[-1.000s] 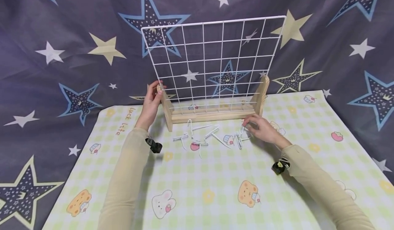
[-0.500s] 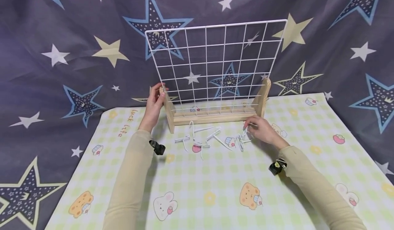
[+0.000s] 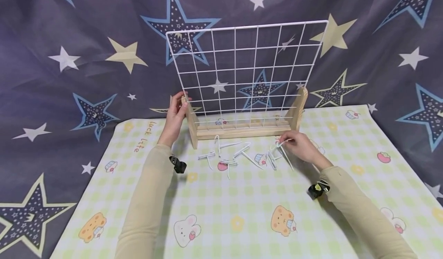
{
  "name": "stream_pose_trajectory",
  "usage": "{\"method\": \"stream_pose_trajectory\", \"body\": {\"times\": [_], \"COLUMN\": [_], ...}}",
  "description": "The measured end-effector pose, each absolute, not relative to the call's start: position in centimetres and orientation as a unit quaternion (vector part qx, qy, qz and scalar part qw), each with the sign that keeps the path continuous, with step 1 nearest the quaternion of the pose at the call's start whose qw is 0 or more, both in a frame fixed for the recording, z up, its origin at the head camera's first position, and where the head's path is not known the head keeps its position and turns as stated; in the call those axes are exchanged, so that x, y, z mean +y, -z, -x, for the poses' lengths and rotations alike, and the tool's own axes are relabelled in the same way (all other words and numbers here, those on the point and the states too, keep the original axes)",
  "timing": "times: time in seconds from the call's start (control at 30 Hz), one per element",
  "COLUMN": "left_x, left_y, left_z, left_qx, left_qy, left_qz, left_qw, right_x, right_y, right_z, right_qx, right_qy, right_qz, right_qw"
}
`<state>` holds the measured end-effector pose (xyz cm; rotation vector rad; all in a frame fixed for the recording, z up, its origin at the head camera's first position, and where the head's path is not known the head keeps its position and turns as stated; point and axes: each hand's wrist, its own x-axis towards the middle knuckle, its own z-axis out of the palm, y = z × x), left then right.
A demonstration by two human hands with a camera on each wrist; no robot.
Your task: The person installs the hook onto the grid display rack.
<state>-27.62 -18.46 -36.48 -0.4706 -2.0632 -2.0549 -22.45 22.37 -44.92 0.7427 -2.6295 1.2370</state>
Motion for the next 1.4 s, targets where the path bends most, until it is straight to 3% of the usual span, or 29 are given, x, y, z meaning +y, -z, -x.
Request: {"method": "stream_pose_trajectory", "body": {"times": [0.33, 0.83, 1.4], "left_x": [-19.4, -19.4, -19.5], "left_y": [38.4, 38.4, 38.4], "left_z": [29.5, 29.6, 29.7], "left_qx": [-0.696, -0.686, -0.682], "left_qy": [0.693, 0.707, 0.711], "left_qz": [0.161, 0.154, 0.152], "left_qw": [0.098, 0.08, 0.077], "right_x": [22.3, 20.4, 16.7], "right_y": [44.6, 43.2, 37.3], "right_z": [22.5, 23.0, 21.6], "right_qx": [-0.872, -0.845, -0.818], "right_qy": [-0.433, -0.492, -0.54], "right_qz": [-0.212, -0.177, -0.154], "right_qw": [0.085, 0.113, 0.124]}}
